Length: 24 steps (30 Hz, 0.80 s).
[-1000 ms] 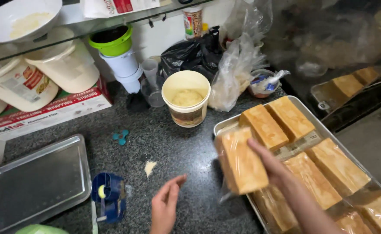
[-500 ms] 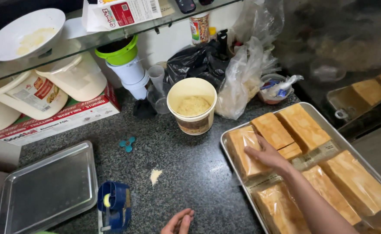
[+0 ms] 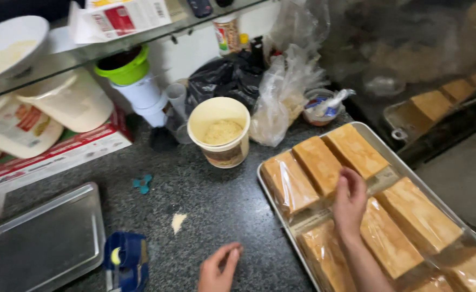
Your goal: Packaging loaves of bread into plastic bags and sealing them with tape
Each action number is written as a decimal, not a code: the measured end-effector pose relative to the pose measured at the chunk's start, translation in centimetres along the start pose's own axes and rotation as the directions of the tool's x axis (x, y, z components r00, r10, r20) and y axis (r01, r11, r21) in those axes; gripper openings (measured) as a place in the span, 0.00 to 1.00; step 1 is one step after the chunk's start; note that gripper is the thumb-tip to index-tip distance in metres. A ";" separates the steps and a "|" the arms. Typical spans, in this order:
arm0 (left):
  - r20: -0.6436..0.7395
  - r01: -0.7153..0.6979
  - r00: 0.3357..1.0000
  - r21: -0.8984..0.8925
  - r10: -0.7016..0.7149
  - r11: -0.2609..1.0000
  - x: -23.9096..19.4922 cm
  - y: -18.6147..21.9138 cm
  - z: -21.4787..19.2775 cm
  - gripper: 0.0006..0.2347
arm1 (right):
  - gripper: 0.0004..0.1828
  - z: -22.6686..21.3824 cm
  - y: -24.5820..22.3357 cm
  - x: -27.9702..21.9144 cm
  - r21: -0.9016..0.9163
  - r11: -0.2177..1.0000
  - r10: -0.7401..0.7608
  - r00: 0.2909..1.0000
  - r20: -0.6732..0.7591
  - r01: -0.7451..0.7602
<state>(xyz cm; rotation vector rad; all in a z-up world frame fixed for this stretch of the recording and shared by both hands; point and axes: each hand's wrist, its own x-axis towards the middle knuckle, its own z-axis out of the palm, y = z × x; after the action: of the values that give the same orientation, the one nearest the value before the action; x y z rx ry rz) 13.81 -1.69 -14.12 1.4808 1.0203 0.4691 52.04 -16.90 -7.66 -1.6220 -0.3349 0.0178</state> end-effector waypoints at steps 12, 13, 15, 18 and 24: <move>0.354 -0.526 0.832 0.264 0.427 0.808 20.4 20.2 15.6 0.19 | 0.10 -2.4 2.2 -0.2 0.522 0.561 0.728 0.683 0.059 -0.643; 0.387 -0.569 0.807 0.311 0.445 0.761 22.1 20.1 17.5 0.21 | 0.18 -1.9 0.1 0.0 0.475 0.519 0.789 0.612 0.053 -0.711; 0.431 -0.615 0.776 0.352 0.461 0.706 25.9 19.6 20.9 0.22 | 0.35 -0.6 -3.5 0.6 0.437 0.465 0.846 0.532 0.038 -0.770; 0.537 -0.665 0.726 0.387 0.430 0.639 29.6 18.9 25.0 0.31 | 0.50 0.3 -6.1 0.8 0.347 0.475 0.838 0.537 0.103 -0.808; 0.600 -0.521 0.796 0.613 0.079 0.594 30.3 21.3 27.6 0.23 | 0.33 1.4 -5.9 0.9 0.437 0.498 0.819 0.572 0.048 -0.749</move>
<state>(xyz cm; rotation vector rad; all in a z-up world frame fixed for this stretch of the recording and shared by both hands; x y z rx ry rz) 58.37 8.64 -7.74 2.4189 0.4894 -0.1967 51.37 -15.04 -1.84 -1.2015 0.5645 0.6265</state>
